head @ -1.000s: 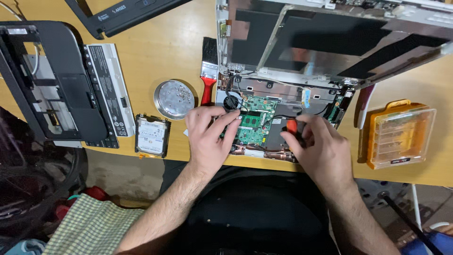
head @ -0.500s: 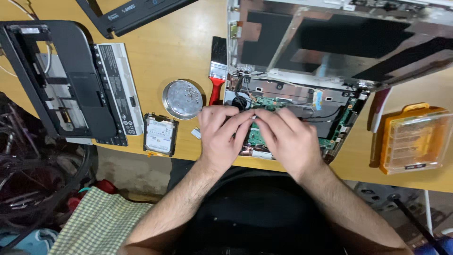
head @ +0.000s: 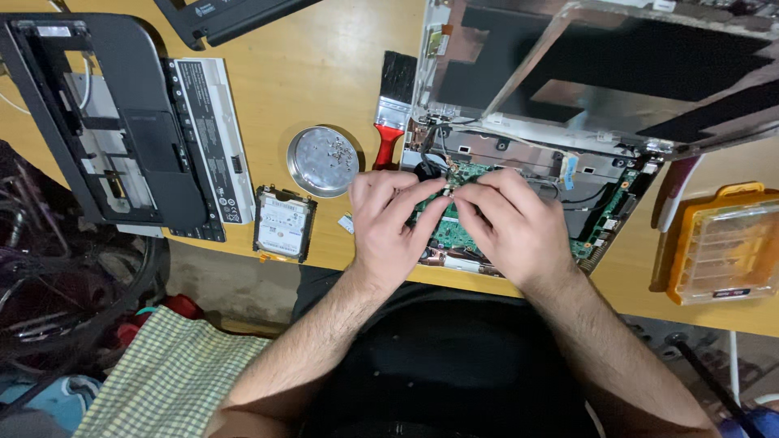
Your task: The person uses a screwdriver to remove screws from the internal components of a disassembled laptop. They then place a black plastic cover over the motherboard area and secure it with additional screws.
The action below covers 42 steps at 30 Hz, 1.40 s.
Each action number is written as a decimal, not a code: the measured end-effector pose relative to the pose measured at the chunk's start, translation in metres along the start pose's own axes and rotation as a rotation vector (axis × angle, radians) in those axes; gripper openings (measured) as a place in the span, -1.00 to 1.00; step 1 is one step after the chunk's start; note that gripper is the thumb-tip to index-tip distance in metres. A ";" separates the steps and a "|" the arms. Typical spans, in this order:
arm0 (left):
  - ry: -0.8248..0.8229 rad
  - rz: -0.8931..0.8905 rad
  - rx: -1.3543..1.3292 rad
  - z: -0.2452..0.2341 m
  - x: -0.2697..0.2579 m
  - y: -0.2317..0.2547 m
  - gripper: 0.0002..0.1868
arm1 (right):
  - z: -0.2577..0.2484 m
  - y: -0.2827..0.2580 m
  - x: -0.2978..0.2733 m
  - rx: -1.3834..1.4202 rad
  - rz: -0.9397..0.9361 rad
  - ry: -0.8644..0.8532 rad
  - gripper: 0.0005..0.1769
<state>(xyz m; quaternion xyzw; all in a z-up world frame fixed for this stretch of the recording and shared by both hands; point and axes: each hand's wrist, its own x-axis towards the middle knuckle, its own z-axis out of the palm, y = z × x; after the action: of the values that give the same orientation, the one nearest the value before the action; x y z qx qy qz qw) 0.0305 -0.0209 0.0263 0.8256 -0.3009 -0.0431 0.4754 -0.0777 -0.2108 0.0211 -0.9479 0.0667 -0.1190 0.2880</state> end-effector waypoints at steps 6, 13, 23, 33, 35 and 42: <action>0.027 0.035 0.031 0.002 -0.001 -0.002 -0.87 | -0.001 0.000 0.000 0.075 0.046 -0.015 -0.94; 0.067 0.069 0.058 0.009 -0.011 -0.012 -0.86 | -0.010 -0.006 0.012 0.319 0.154 -0.062 -0.88; 0.069 0.091 0.122 0.011 -0.011 -0.013 -0.89 | -0.010 0.004 0.015 0.284 0.145 -0.068 -0.93; 0.053 0.073 0.212 0.009 -0.009 -0.013 -0.83 | 0.002 0.008 0.011 0.081 0.085 -0.064 -0.89; 0.040 0.093 0.245 0.010 -0.010 -0.013 -0.85 | -0.001 0.004 0.016 0.090 0.084 -0.069 -0.88; 0.032 0.192 0.328 0.014 -0.017 -0.015 -0.78 | -0.008 0.001 0.023 0.086 0.076 -0.107 -0.90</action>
<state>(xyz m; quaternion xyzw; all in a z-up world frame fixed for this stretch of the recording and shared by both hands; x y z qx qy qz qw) 0.0185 -0.0166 0.0034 0.8602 -0.3735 0.0653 0.3409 -0.0578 -0.2201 0.0308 -0.9363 0.0821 -0.0600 0.3361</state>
